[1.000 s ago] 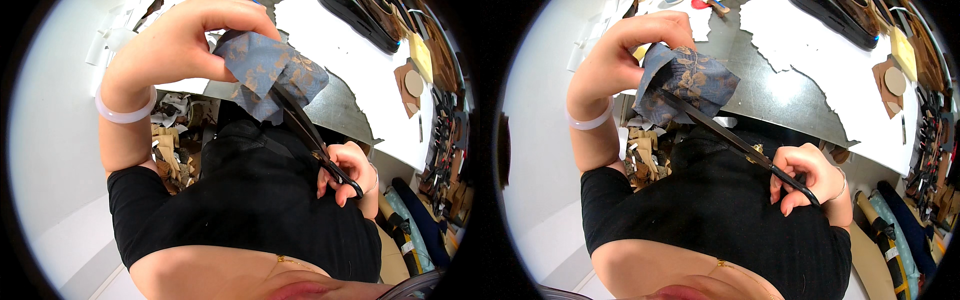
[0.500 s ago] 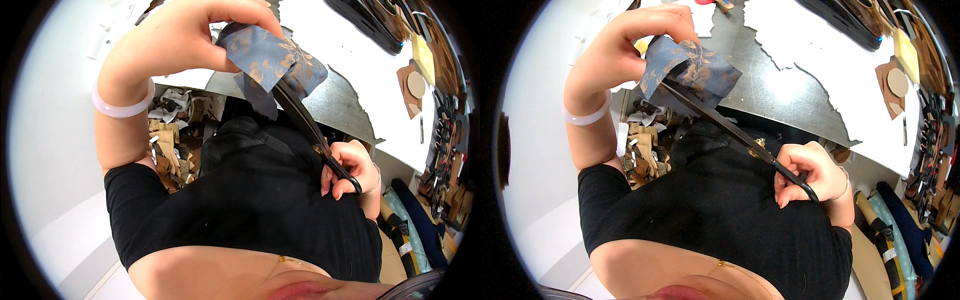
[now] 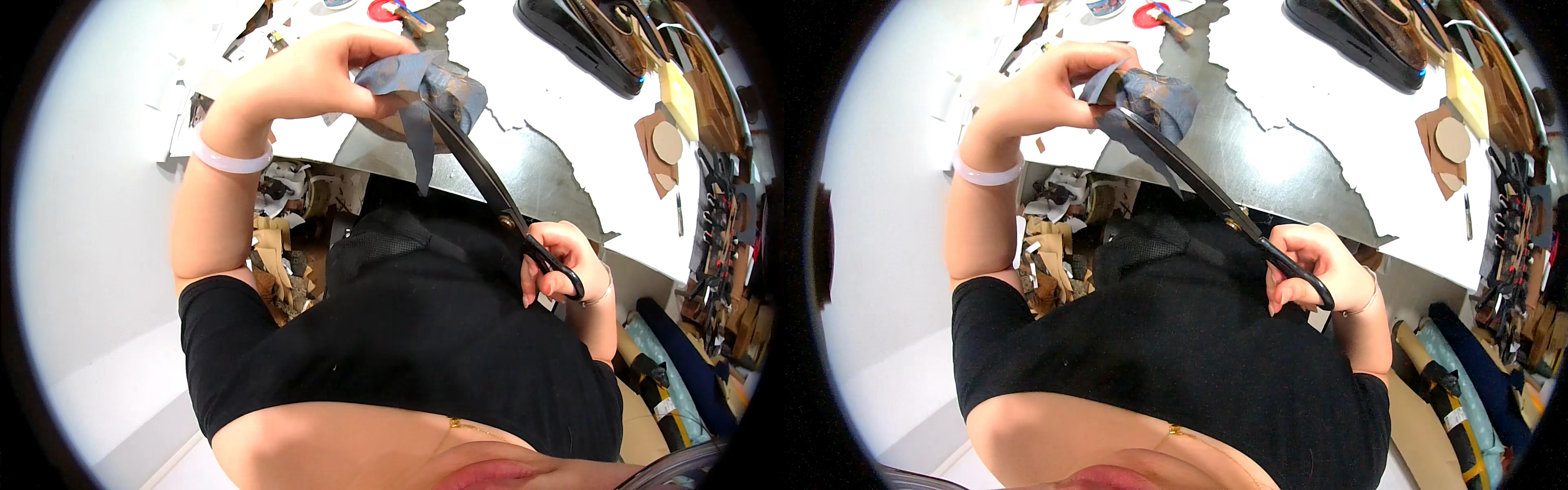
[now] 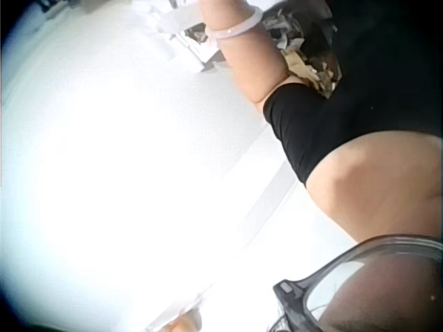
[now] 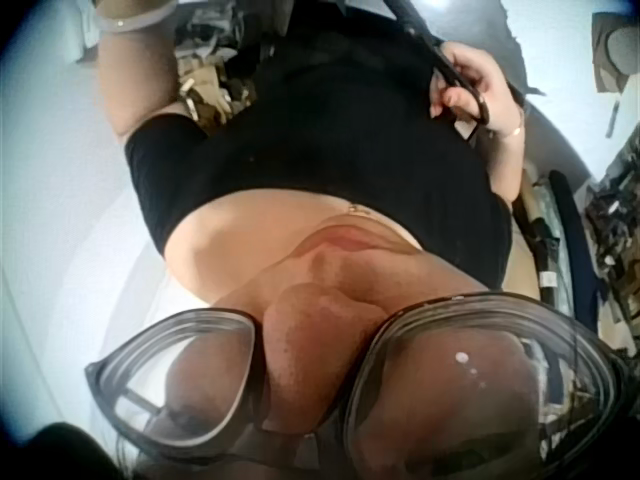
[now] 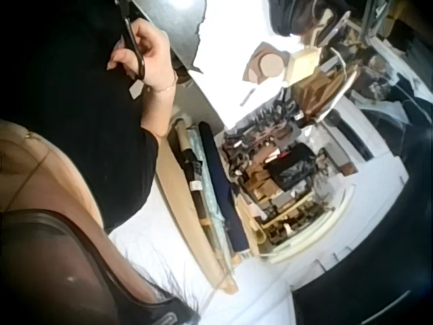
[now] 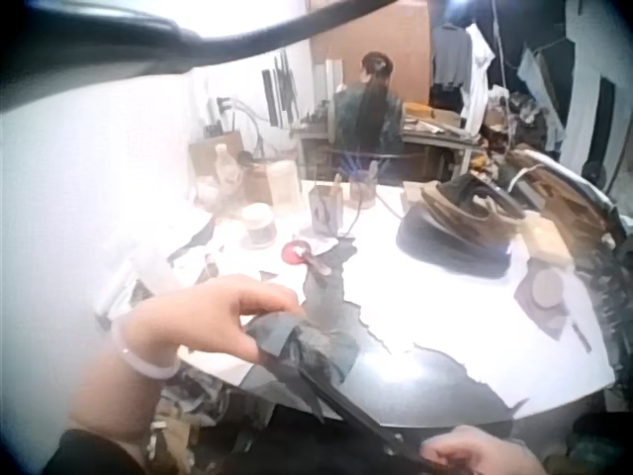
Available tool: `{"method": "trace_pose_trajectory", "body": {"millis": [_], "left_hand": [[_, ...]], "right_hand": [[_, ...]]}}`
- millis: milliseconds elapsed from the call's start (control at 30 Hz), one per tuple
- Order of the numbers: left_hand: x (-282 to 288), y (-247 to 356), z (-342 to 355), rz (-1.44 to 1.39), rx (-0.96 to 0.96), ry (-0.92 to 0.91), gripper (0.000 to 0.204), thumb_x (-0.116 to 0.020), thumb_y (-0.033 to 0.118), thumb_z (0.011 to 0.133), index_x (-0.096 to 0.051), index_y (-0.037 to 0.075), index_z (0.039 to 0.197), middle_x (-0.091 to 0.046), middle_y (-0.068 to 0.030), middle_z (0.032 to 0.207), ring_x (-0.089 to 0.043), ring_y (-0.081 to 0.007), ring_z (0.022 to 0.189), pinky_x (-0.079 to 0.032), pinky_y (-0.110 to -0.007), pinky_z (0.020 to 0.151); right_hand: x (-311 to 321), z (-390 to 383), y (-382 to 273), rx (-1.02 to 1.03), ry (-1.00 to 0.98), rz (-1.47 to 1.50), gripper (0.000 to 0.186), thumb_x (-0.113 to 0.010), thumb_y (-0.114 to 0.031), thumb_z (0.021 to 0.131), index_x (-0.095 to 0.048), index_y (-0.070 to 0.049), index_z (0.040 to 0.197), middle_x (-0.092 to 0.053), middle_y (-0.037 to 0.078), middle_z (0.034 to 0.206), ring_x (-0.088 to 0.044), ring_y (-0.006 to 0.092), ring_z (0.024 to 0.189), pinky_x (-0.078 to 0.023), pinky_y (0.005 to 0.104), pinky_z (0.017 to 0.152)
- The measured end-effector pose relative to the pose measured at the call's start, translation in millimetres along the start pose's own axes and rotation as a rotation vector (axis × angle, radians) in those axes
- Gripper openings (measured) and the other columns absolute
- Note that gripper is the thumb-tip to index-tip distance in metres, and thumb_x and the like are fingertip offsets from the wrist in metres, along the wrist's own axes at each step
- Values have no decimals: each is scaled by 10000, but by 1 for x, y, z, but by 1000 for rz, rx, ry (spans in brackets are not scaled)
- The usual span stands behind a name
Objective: The person cuts a piece of patterned fabric with scissors, then uses a yellow rotary tool to trim the edges of a circular cardboard piece. The person alternates between cutting and trimming actions throughout the clip.
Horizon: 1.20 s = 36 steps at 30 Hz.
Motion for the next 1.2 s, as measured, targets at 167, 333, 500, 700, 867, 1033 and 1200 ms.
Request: {"method": "trace_pose_trajectory", "body": {"millis": [167,333,500,700,867,1033,1200], "left_hand": [[-12,-18,3,-35,68,-10,562,-744,-63,745,-627,4,1290,-675,-35,1187,-612,-113,1087,-512,-286,958],[-20,-22,4,-113,105,-28,560,-732,-67,763,-619,5,1306,-684,-39,1169,-627,-115,1068,-519,-282,947],[-22,-19,4,-163,49,-19,567,-731,-66,766,-612,-1,1316,-697,-38,1136,-638,-111,1034,-528,-276,919],[-19,-23,3,-149,78,34,507,-747,13,811,-618,-17,1301,-709,-36,1096,-635,-92,1011,-521,-273,904],[-46,-49,9,-542,226,217,471,-800,221,857,-646,-20,1231,-718,-61,1076,-666,-105,949,-529,-262,869],[-107,-54,15,-974,339,235,429,-745,158,910,-608,-43,1263,-717,-101,1111,-701,-141,958,-562,-280,844],[-125,-51,23,-953,251,319,563,-755,137,899,-501,-91,1347,-683,-136,1187,-673,-169,1052,-535,-289,921]], "right_hand": [[13,-9,15,-64,68,97,409,-836,-318,858,-522,-58,890,-706,118,739,-541,44,482,-340,178,383],[11,-9,17,-60,31,97,420,-857,-314,836,-529,-56,882,-711,128,764,-556,50,490,-338,177,381],[7,-6,18,-75,40,125,439,-875,-311,814,-525,-53,875,-708,115,769,-665,105,614,-390,181,432],[9,-4,15,16,53,47,440,-883,-293,803,-522,-55,880,-714,120,804,-716,148,732,-449,195,501],[35,-7,-2,220,508,-69,342,-832,-143,832,-513,-57,920,-731,173,936,-681,133,728,-506,225,578],[62,27,-19,315,821,-51,276,-765,-80,889,-518,-38,1006,-724,173,1111,-697,141,897,-587,256,698],[75,40,-4,204,864,75,315,-852,-182,825,-607,-32,954,-661,31,906,-650,106,792,-548,228,677]]}}
Point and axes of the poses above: each hand's wrist, its own z-axis towards the middle knuckle, its own x-axis out of the back of the hand, y = z × x, the point moved 10 cm from there along z, towards the middle knuckle
